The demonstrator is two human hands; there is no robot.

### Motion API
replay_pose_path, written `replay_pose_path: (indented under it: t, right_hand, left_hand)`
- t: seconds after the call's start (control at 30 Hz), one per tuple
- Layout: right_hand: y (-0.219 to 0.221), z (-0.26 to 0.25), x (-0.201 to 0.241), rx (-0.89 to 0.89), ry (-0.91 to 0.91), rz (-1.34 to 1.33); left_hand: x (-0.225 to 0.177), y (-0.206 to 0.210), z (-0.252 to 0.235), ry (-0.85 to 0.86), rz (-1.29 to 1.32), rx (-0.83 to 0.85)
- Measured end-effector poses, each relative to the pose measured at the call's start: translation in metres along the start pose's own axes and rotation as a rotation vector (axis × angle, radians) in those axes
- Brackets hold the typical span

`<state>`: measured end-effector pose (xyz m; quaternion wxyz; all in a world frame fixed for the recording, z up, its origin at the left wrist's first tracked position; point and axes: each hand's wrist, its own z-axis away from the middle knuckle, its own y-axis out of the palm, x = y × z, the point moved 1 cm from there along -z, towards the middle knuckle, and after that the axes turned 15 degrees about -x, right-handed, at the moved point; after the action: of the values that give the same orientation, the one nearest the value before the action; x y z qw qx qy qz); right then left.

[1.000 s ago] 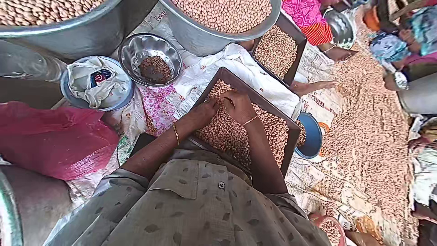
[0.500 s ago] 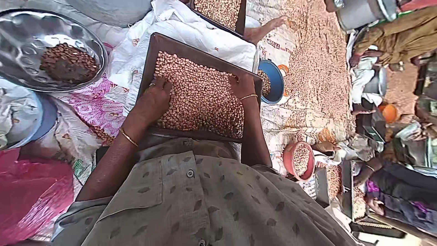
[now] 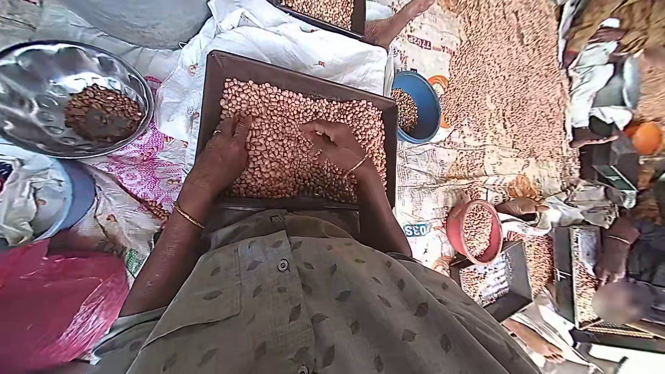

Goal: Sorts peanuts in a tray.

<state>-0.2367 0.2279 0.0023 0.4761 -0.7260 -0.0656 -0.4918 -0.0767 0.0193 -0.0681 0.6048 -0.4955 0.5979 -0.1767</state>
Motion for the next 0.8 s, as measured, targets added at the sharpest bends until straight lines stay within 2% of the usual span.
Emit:
replay_pose_path:
  t: [0.1,0.17,0.23,0.33,0.4,0.47,0.53,0.57,0.63,0.8]
  right_hand:
    - [-0.038,0.023,-0.027,-0.190,0.120,0.394]
    - [-0.050,0.035,-0.033,-0.192,0.201,0.566]
    - [-0.043,0.038,-0.035,-0.146,0.236,0.604]
    - [-0.003,0.025,-0.029,-0.034,0.248,0.535]
    - [0.030,0.010,-0.019,0.005,0.208,0.397]
    - [0.053,-0.003,-0.010,-0.055,0.137,0.090]
    - [0.057,-0.012,-0.005,-0.186,0.125,-0.193]
    - [0.050,-0.013,-0.003,-0.243,0.137,-0.230]
    - [0.024,-0.006,-0.007,-0.311,0.136,-0.124]
    - [-0.049,0.051,-0.021,-0.158,0.178,0.410]
  left_hand:
    - [0.002,0.002,-0.001,0.038,-0.008,-0.013]
    - [0.000,0.001,-0.001,0.029,-0.005,0.000]
    - [-0.001,0.000,-0.001,0.020,-0.002,0.011]
    - [-0.002,-0.001,-0.001,0.015,-0.008,0.010]
    - [-0.002,-0.001,-0.002,0.009,-0.021,0.017]
    - [-0.002,-0.001,-0.001,0.002,-0.025,0.018]
    - [-0.001,-0.001,-0.001,-0.005,-0.035,0.025]
    - [-0.001,0.000,-0.001,-0.009,-0.032,0.024]
    - [0.001,0.001,-0.001,0.003,-0.033,0.014]
    - [0.001,0.003,-0.003,0.007,-0.029,0.023]
